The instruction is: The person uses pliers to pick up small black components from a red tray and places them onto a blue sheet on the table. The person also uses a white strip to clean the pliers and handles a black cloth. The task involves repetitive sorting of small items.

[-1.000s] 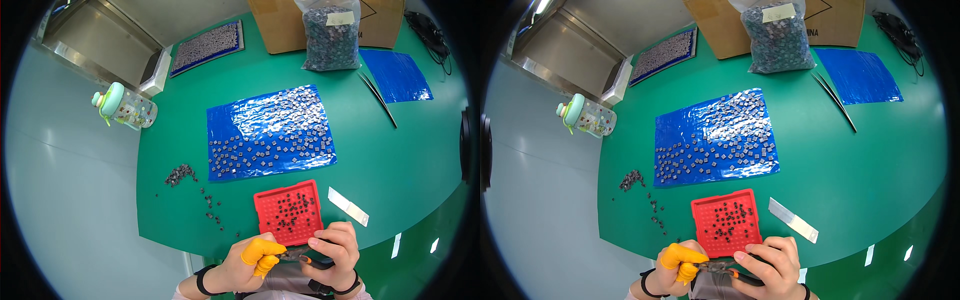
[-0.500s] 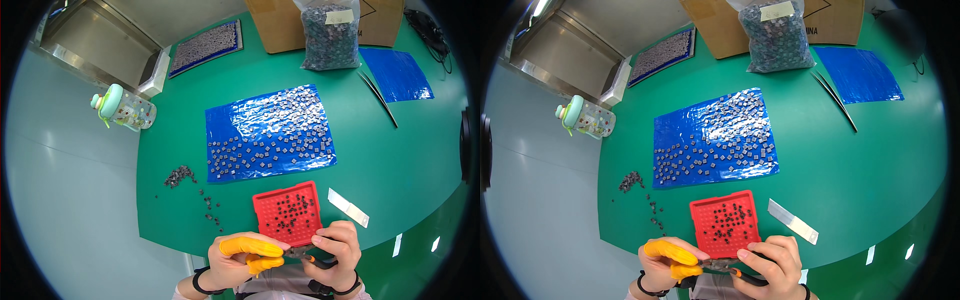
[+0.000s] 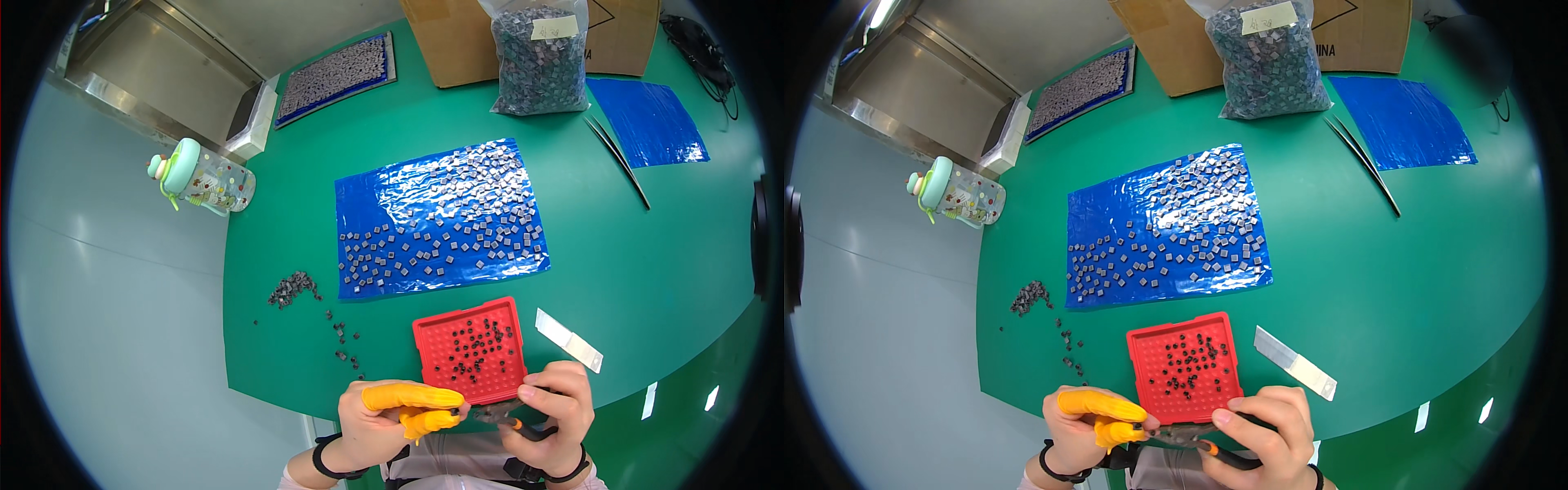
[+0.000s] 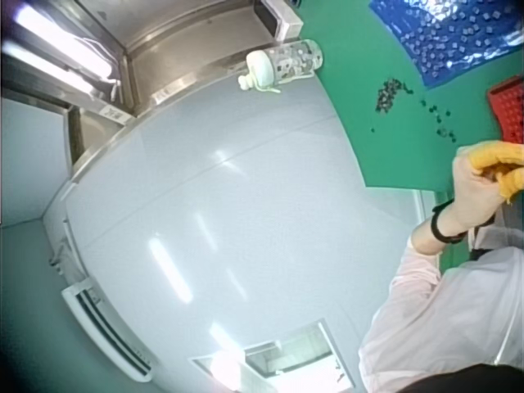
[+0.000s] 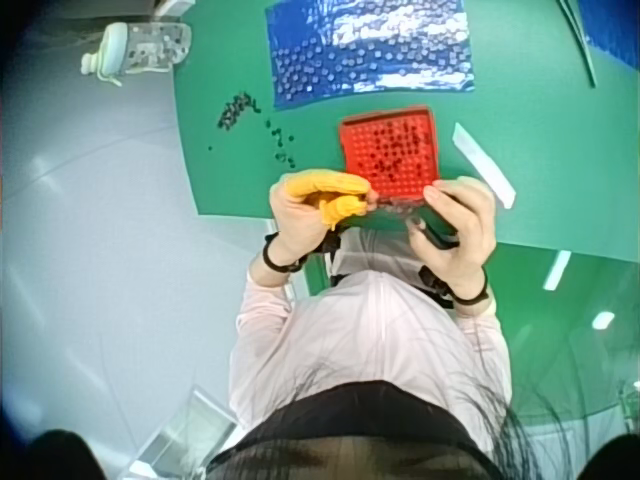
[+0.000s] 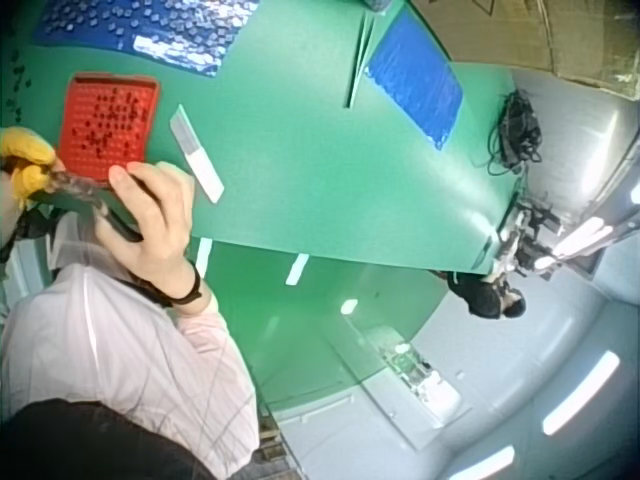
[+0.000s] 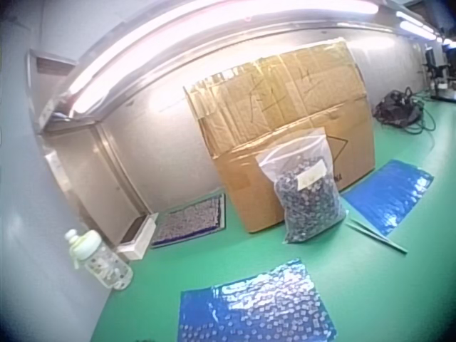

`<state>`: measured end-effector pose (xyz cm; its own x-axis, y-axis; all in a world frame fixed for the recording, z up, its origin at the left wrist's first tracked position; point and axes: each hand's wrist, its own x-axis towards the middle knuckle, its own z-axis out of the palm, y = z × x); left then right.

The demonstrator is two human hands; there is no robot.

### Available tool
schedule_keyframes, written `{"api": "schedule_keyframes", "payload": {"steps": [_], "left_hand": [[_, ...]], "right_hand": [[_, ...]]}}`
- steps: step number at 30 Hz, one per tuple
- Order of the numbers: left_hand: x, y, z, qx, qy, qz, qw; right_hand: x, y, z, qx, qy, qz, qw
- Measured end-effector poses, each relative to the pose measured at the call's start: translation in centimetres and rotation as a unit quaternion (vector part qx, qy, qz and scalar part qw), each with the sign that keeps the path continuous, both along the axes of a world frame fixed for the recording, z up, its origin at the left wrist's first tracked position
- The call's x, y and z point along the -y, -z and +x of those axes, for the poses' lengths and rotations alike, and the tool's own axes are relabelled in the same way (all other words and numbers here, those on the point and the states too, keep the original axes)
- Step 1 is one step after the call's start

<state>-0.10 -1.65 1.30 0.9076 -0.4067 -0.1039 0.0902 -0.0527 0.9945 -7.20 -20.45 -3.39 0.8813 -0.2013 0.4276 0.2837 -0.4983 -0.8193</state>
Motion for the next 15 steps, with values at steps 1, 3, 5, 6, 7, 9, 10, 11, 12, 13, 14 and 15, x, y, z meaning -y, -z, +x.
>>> {"api": "schedule_keyframes", "payload": {"steps": [1, 3, 5, 6, 7, 9, 10, 11, 12, 13, 14, 15], "left_hand": [[0.0, -0.1, 0.0, -0.004, -0.015, 0.013, 1.0], [-0.3, -0.3, 0.2, -0.013, -0.025, 0.014, 1.0], [-1.1, -0.6, 0.5, -0.023, -0.016, -0.01, 1.0], [-1.1, -1.0, 0.6, -0.027, -0.041, 0.019, 0.999], [-1.6, -1.3, 0.9, 0.047, -0.026, 0.107, 0.993], [-2.8, -2.1, 1.9, 0.192, 0.006, 0.278, 0.941], [-2.6, -2.9, 2.5, 0.264, -0.009, 0.348, 0.9], [-2.8, -3.4, 3.3, 0.324, -0.007, 0.421, 0.847], [-3.0, -3.9, 3.9, 0.327, -0.015, 0.453, 0.829], [-3.2, -4.4, 4.5, 0.33, -0.026, 0.488, 0.808], [-3.5, -5.0, 5.4, 0.341, -0.013, 0.51, 0.79], [-3.6, -5.6, 6.3, 0.352, -0.001, 0.534, 0.769]], "right_hand": [[0.0, 0.0, -0.1, 0.001, 0.018, -0.015, 1.0], [0.1, -0.4, -0.1, -0.01, 0.053, -0.061, 0.997], [0.2, -1.1, 0.0, -0.035, 0.084, -0.123, 0.988], [0.1, -1.4, 0.0, -0.057, 0.09, -0.131, 0.986], [0.2, -1.5, 0.1, -0.067, 0.089, -0.138, 0.984], [0.3, -1.6, 0.3, -0.085, 0.085, -0.153, 0.981], [0.2, -1.6, 0.3, -0.098, 0.083, -0.139, 0.982], [0.2, -1.6, 0.4, -0.099, 0.083, -0.135, 0.982], [0.2, -1.6, 0.4, -0.1, 0.08, -0.131, 0.983], [0.3, -1.6, 0.5, -0.098, 0.075, -0.125, 0.984], [0.4, -1.5, 0.5, -0.093, 0.076, -0.118, 0.986], [0.4, -1.5, 0.4, -0.087, 0.076, -0.108, 0.987]]}}
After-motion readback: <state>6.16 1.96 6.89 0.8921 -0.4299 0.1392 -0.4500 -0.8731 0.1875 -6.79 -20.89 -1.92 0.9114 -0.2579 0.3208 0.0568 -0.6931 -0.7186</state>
